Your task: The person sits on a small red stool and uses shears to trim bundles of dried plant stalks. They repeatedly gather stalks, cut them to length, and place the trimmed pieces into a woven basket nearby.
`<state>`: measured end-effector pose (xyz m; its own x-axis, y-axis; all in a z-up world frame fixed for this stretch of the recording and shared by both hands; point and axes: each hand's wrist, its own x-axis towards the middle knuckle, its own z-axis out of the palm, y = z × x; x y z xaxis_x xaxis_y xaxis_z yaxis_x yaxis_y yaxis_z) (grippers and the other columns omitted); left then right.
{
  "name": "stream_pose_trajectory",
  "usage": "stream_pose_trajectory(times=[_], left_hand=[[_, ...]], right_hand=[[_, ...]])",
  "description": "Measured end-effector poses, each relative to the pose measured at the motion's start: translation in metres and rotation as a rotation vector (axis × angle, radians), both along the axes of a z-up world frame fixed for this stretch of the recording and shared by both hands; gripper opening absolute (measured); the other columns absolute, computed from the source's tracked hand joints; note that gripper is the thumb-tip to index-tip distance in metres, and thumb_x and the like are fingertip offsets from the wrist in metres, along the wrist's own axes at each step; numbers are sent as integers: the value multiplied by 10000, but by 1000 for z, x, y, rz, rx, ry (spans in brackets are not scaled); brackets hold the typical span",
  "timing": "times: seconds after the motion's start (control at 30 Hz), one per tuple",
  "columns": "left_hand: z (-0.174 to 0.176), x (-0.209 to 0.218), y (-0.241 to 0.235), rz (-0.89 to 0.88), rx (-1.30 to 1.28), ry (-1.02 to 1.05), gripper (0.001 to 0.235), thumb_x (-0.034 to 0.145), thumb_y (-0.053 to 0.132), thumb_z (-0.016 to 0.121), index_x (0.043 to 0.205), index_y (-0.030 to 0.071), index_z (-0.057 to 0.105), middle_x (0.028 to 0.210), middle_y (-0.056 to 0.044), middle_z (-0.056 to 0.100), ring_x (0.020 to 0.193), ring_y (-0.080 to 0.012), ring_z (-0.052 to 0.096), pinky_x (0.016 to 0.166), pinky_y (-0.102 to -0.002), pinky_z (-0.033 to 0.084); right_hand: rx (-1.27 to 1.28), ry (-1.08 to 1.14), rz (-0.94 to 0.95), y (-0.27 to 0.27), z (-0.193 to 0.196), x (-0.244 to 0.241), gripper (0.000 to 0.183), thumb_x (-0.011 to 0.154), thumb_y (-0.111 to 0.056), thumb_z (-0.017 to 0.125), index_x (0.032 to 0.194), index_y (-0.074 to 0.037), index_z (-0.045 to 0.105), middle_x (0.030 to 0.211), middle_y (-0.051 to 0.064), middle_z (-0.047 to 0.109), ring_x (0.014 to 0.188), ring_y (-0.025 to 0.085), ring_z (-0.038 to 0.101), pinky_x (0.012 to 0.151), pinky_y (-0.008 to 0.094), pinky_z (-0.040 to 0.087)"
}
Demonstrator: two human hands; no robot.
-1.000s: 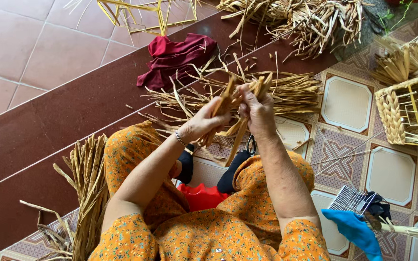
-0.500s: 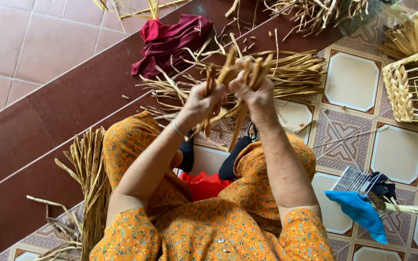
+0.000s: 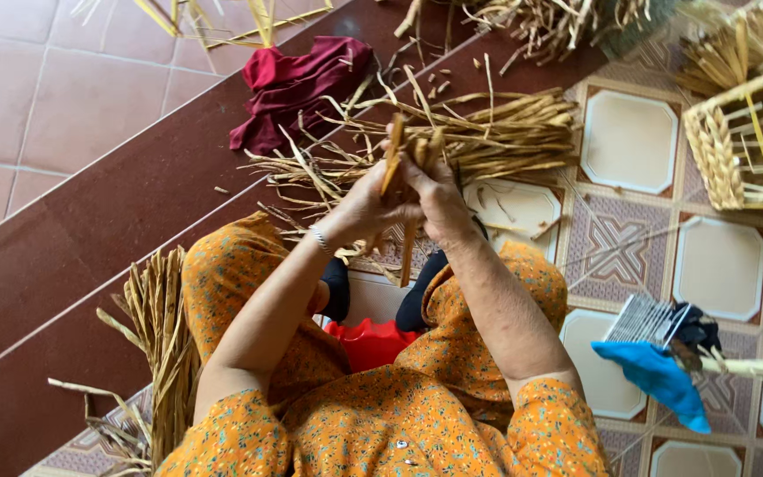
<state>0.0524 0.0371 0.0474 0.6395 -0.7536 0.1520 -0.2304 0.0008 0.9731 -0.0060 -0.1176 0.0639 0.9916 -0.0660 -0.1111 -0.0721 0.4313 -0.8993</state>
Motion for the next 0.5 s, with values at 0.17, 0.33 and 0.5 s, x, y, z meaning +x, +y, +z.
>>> stream_pose_trajectory(times=[0.17, 0.33, 0.5], left_hand=[[0, 2, 1, 89, 28, -284, 430, 851, 83, 821, 1224, 73, 608, 1124, -79, 685, 1029, -244, 671, 900, -395, 591], [22, 13, -3, 169, -56, -140, 279, 942, 14, 641, 1210, 87, 629, 1104, -36, 690, 1025, -192, 690, 891, -338, 636], [81, 37, 3, 158, -232, 331, 100, 1041, 97, 611, 1057, 25, 678, 885, -57, 702, 726, -190, 673, 632, -350, 543]], right_hand=[[31, 18, 89, 7, 17, 2, 568, 997, -324, 657, 1526, -191, 497, 1436, 72, 612, 1336, 218, 535, 1209, 490, 329], [-70, -268, 165, -4, 41, 4, 994, 902, -425, 846, 1648, -123, 262, 1609, 178, 424, 1479, 246, 449, 1304, 567, 348], [-230, -369, 270, -2, 42, 14, 1154, 811, -238, 929, 1600, -179, 90, 1522, 181, 497, 1437, 250, 481, 1263, 438, 369]])
